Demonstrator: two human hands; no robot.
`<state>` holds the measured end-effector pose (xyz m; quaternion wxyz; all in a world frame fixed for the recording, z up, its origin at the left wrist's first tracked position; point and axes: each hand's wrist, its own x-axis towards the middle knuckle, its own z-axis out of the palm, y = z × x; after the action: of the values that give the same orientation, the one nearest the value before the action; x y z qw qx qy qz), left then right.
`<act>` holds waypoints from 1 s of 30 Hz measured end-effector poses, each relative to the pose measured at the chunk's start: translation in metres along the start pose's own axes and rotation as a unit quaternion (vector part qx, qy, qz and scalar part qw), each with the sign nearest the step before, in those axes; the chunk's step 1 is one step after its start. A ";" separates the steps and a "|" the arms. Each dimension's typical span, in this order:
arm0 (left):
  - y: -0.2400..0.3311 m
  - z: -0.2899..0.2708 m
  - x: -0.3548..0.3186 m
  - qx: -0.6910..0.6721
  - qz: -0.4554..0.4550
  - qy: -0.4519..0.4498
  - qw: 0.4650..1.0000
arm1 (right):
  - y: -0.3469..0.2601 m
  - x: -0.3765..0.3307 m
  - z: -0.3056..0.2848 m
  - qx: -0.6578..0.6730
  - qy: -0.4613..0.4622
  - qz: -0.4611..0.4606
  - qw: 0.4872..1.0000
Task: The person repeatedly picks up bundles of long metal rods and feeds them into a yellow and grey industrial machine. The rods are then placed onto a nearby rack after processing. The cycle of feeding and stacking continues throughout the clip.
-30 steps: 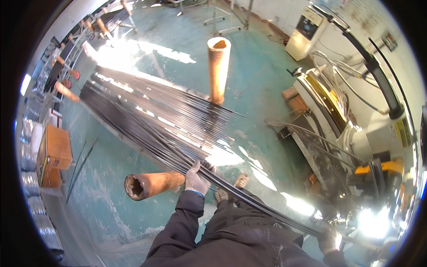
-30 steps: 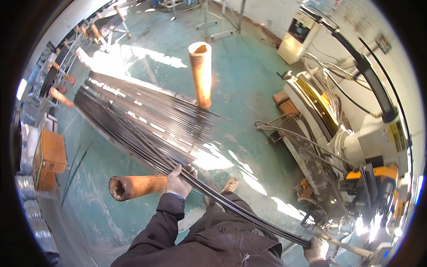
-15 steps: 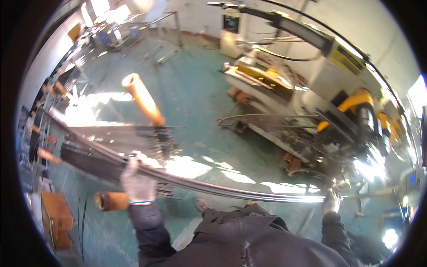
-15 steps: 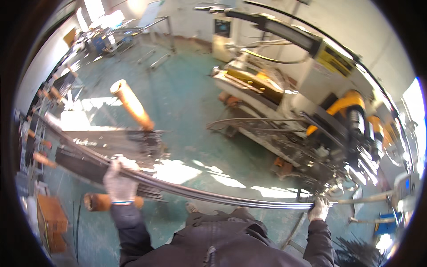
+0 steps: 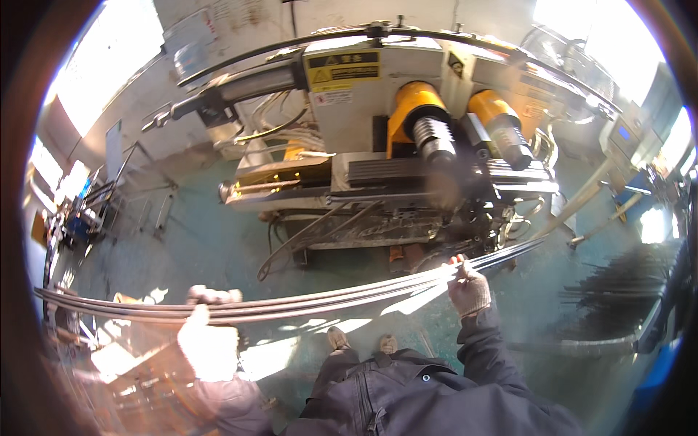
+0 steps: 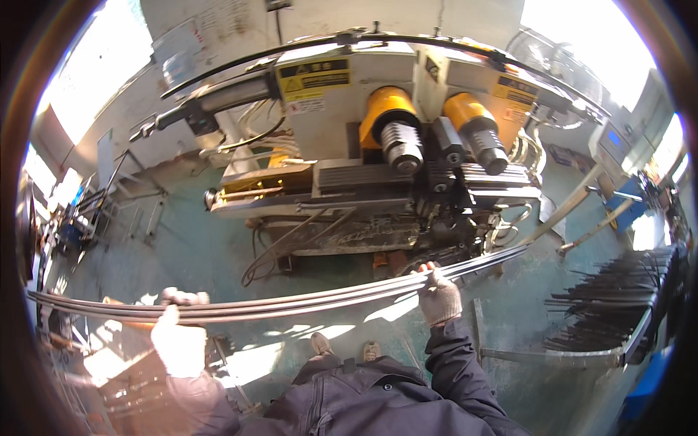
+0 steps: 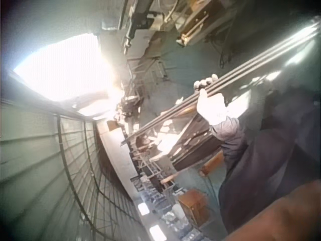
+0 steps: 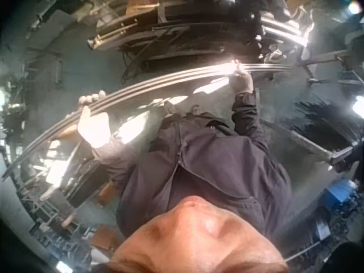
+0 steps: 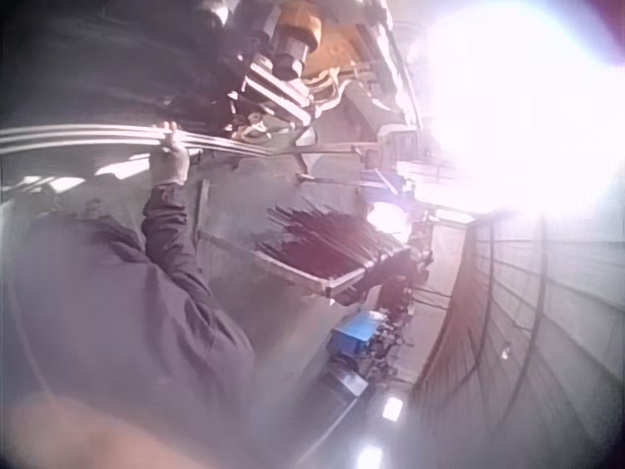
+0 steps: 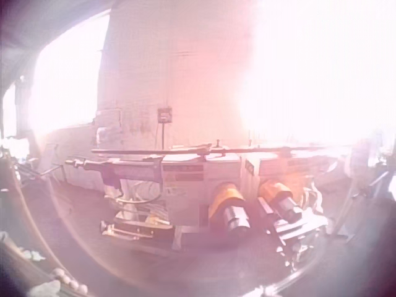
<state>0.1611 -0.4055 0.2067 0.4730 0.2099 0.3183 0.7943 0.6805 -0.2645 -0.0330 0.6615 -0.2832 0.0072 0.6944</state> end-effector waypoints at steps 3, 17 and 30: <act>0.037 -0.016 0.045 0.034 0.031 -0.058 0.997 | -0.043 0.020 0.006 -0.049 0.013 -0.077 0.996; -0.080 -0.081 0.262 0.021 -0.105 0.001 0.994 | -0.063 0.123 0.170 -0.110 -0.051 -0.341 0.932; -0.204 0.023 0.310 0.052 -0.307 0.085 0.947 | -0.056 0.204 0.217 -0.336 0.159 -0.419 0.829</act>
<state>0.1575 -0.0527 0.0896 0.6534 0.0583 0.4474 0.6079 0.6558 0.0121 0.0875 0.7429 -0.5701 -0.2404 0.2556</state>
